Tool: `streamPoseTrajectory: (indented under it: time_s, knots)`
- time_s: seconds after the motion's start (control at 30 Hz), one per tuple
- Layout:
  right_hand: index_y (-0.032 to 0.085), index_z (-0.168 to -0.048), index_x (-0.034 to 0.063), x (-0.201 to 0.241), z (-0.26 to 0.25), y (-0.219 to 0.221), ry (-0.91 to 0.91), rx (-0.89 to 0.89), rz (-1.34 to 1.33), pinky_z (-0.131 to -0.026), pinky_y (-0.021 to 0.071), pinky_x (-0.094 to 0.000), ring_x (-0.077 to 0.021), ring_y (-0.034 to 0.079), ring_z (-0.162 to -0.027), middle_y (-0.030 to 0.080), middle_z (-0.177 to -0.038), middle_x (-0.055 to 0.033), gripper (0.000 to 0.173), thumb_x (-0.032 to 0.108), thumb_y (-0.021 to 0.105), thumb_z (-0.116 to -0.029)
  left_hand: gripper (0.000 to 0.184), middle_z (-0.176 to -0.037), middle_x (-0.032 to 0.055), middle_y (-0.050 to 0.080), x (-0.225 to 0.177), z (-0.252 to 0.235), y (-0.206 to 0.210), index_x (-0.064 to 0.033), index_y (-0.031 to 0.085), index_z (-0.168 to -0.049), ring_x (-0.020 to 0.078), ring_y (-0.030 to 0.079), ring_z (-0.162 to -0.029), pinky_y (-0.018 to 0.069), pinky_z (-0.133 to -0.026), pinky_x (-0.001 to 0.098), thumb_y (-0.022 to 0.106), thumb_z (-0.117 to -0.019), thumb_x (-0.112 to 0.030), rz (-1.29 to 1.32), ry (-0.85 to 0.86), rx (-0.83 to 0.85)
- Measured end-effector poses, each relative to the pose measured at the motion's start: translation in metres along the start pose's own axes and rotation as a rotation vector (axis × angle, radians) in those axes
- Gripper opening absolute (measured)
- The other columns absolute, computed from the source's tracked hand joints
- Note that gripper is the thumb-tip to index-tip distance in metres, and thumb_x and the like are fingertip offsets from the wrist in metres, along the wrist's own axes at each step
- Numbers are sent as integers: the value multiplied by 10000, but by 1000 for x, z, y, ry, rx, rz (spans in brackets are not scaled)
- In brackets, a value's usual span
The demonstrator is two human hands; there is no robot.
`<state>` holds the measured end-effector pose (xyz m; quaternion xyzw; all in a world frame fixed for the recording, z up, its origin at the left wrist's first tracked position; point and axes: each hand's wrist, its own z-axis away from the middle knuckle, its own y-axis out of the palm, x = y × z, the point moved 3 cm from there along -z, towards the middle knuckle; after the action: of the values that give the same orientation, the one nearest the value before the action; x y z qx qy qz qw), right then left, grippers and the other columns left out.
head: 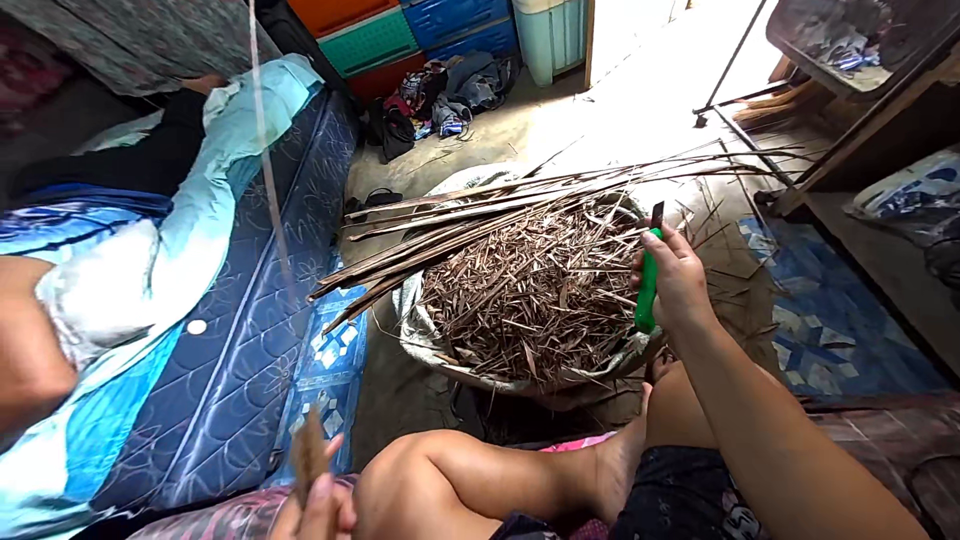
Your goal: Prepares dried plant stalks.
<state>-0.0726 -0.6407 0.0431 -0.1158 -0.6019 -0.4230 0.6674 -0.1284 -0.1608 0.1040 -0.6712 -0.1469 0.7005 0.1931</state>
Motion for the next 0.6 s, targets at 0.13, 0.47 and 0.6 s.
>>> streamPoseTrajectory:
  time_s: [0.13, 0.47, 0.6]
  knots:
    - [454, -1440, 110, 0, 5, 3, 25, 73, 51, -468, 504, -198, -70, 548, -522, 566, -778, -16, 403, 139, 579, -1057, 445, -638, -113, 545, -32, -32, 78, 9, 538, -1403, -32, 482, -489, 433, -453, 151, 401, -1070, -253, -32, -8, 59]
    - [573, -1344, 43, -11, 21, 23, 132, 469, 366, -423, 426, -189, -41, 465, -430, 526, -599, 26, 391, 273, 328, -1142, 407, -786, -7, 609, -57, -92, 193, -13, 539, -1430, 20, 516, -556, 444, -524, 176, 528, -1029, -85, 28, -189, 256]
    - [631, -1354, 133, -23, 34, 35, 9, 701, 803, -678, 496, -368, -138, 566, -687, 631, -858, -38, 412, 399, 445, -1099, 339, -772, 3, 628, -55, -97, 203, 15, 561, -1359, 22, 531, -548, 451, -518, 172, 547, -1037, -91, 20, -206, 268]
